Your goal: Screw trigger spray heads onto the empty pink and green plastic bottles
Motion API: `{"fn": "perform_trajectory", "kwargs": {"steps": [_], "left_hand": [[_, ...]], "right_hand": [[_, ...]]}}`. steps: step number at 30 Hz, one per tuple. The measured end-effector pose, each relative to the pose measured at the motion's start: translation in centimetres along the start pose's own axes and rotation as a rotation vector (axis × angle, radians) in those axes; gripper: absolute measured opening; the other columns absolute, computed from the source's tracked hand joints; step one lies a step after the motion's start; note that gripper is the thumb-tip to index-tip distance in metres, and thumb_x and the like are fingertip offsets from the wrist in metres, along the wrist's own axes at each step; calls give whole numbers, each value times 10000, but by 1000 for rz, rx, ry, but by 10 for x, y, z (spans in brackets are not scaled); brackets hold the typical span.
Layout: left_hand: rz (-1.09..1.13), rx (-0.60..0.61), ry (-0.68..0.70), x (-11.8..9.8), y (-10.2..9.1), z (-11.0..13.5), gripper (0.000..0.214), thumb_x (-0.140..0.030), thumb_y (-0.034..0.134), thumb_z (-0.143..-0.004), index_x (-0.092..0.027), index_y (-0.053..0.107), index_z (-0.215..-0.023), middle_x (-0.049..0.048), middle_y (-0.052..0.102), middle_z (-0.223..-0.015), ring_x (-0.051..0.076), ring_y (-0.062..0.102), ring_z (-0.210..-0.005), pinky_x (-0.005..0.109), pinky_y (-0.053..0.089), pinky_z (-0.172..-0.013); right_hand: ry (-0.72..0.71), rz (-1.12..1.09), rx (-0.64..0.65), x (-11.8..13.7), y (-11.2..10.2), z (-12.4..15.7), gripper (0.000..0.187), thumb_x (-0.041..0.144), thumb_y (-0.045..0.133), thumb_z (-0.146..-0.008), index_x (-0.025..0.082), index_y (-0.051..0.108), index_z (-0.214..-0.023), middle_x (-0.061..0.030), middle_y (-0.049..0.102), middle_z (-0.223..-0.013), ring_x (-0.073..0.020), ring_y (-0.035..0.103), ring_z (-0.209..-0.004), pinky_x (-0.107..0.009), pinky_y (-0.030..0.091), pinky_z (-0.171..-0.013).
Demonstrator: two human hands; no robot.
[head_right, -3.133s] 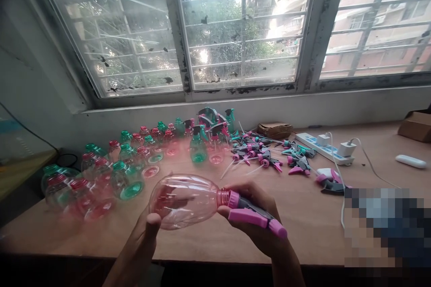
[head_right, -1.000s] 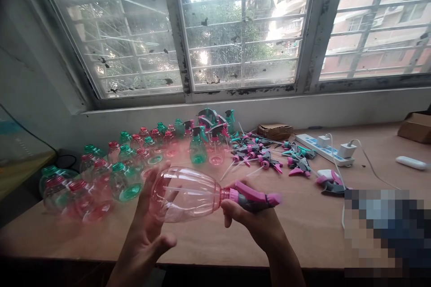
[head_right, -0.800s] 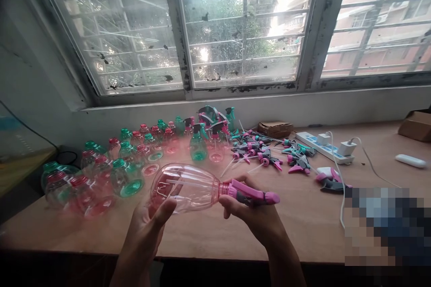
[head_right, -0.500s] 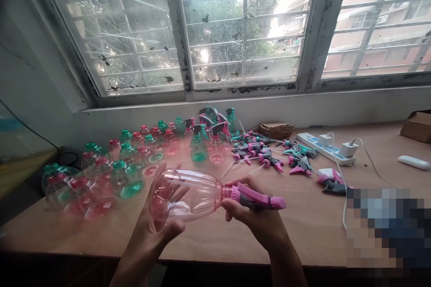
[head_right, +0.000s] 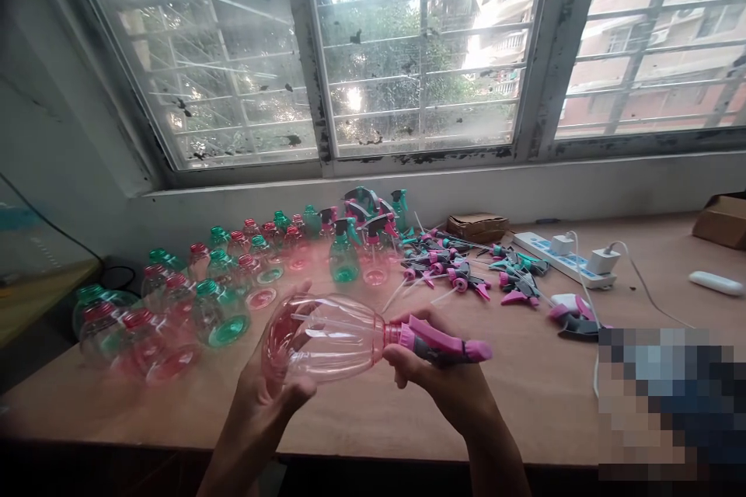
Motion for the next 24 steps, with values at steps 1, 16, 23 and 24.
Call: {"fn": "perform_trajectory", "kwargs": {"steps": [1, 16, 23, 24], "left_hand": [[8, 0, 8, -1, -1, -1, 877, -573, 754, -845, -326, 359, -1587, 94, 405, -1649, 400, 452, -1463, 522, 436, -1175], [8, -152, 19, 3, -7, -2, 878, -516, 823, -800, -323, 423, -1558, 95, 437, -1639, 391, 356, -1529, 544, 331, -1240], [-114, -94, 108, -1, -4, 2, 897, -365, 831, -834, -457, 336, -1576, 21, 383, -1676, 353, 341, -1542, 552, 296, -1254], [-94, -104, 96, 0, -3, 2, 928, -391, 848, -811, -436, 334, -1582, 37, 396, -1669, 363, 344, -1539, 551, 305, -1251]], "right_hand": [[2, 12, 0, 0, 0, 0, 246, 361, 855, -831, 224, 679, -935, 45, 686, -542, -161, 608, -527, -280, 455, -581], [-51, 41, -33, 10, 7, 3, 270, 365, 876, -786, 228, 672, -896, 37, 695, -532, -189, 619, -511, -307, 462, -545], [-35, -74, -23, 5, 0, -1, 290, 499, 762, -880, 224, 672, -897, 35, 676, -551, -170, 583, -452, -322, 427, -549], [-23, -52, -14, 4, 0, 0, 284, 484, 777, -869, 223, 675, -911, 37, 673, -547, -173, 590, -461, -322, 435, -560]]}}
Point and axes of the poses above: each hand's wrist, its own z-axis away from the middle knuckle, its own y-axis out of the palm, x = y × z, the point moved 6 cm from there along -z, towards the middle knuckle
